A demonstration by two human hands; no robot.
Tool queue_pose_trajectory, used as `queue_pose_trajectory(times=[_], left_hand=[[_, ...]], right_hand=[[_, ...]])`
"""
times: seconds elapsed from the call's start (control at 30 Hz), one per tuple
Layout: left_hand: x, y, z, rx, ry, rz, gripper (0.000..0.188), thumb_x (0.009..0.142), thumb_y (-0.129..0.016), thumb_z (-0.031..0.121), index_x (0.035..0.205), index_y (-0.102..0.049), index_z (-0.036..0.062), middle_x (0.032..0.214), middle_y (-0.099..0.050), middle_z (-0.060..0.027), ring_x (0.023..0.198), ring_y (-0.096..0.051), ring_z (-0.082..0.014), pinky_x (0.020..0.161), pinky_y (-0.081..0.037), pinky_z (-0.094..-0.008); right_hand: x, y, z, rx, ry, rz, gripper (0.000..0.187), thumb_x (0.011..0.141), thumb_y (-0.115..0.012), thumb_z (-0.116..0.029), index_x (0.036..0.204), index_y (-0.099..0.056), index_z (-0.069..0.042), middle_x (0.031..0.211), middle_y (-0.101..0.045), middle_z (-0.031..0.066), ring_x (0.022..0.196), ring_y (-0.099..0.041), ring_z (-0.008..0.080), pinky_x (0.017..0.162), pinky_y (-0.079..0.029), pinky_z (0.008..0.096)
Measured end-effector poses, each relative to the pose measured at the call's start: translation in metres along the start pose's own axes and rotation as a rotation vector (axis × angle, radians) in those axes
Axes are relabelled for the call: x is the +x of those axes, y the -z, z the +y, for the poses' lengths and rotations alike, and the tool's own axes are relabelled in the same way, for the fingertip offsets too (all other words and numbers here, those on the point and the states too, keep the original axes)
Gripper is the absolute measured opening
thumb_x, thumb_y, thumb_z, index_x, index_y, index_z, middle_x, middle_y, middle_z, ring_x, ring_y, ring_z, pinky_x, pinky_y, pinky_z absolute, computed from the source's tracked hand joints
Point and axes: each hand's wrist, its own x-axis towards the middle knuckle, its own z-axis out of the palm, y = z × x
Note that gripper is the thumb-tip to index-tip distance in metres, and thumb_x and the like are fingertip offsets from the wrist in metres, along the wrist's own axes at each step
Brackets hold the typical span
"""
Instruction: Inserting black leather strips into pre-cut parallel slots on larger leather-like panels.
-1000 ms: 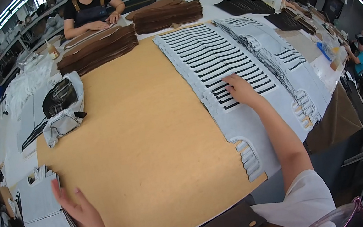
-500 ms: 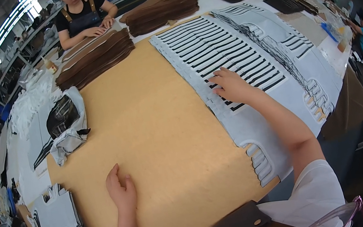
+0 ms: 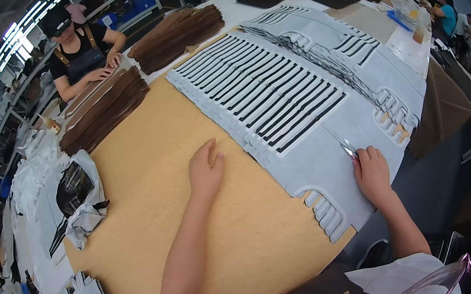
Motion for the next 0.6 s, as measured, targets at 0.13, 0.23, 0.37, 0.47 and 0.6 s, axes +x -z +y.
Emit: queue_pose_trajectory(times=[0.13,0.23,0.37,0.47,0.6], left_hand=[[0.053,-0.033,-0.014,-0.010,-0.019,0.081,0.046,0.087,-0.068,0.019,0.129,-0.059,0.0026,0.129,-0.062,-0.0170,0.124,-0.055,-0.0340,0.107,-0.040,-0.0430],[0.081,-0.039,-0.018,0.281,-0.004,0.196,0.048,0.085,-0.070,0.023,0.128,-0.060,0.0033,0.131,-0.060,-0.0169,0.124,-0.054,-0.0339,0.106,-0.041,-0.0427],[0.115,-0.042,-0.021,0.562,0.129,0.234,0.046,0.082,-0.073,0.029,0.121,-0.064,0.0065,0.122,-0.063,-0.0124,0.114,-0.057,-0.0314,0.098,-0.044,-0.0432],[0.121,-0.042,-0.024,0.524,0.225,0.242,0.041,0.081,-0.074,0.030,0.115,-0.067,0.0088,0.107,-0.067,-0.0081,0.104,-0.060,-0.0281,0.090,-0.046,-0.0428],[0.122,-0.038,-0.031,0.318,0.208,0.340,0.030,0.081,-0.074,0.026,0.107,-0.071,0.0119,0.088,-0.067,-0.0048,0.085,-0.063,-0.0244,0.079,-0.050,-0.0400]], right_hand=[[-0.001,-0.007,-0.001,0.035,-0.015,0.032,0.018,0.085,-0.060,-0.006,0.101,-0.059,0.001,0.088,-0.053,0.0165,0.081,-0.053,0.0354,0.071,-0.043,0.0463],[-0.004,-0.011,-0.005,0.116,-0.049,0.075,0.017,0.084,-0.059,-0.003,0.100,-0.060,0.001,0.088,-0.053,0.0166,0.081,-0.053,0.0358,0.071,-0.042,0.0467],[-0.003,0.002,-0.004,0.120,-0.088,0.068,0.015,0.086,-0.057,-0.002,0.100,-0.059,0.000,0.088,-0.053,0.0162,0.083,-0.053,0.0354,0.072,-0.042,0.0454],[-0.001,0.001,-0.004,0.164,-0.075,0.070,0.015,0.085,-0.058,-0.001,0.100,-0.060,0.000,0.087,-0.053,0.0159,0.082,-0.053,0.0350,0.072,-0.042,0.0447],[0.001,-0.001,-0.005,0.199,-0.053,0.048,0.018,0.084,-0.059,-0.001,0.102,-0.061,0.000,0.086,-0.052,0.0151,0.081,-0.052,0.0343,0.072,-0.042,0.0441]])
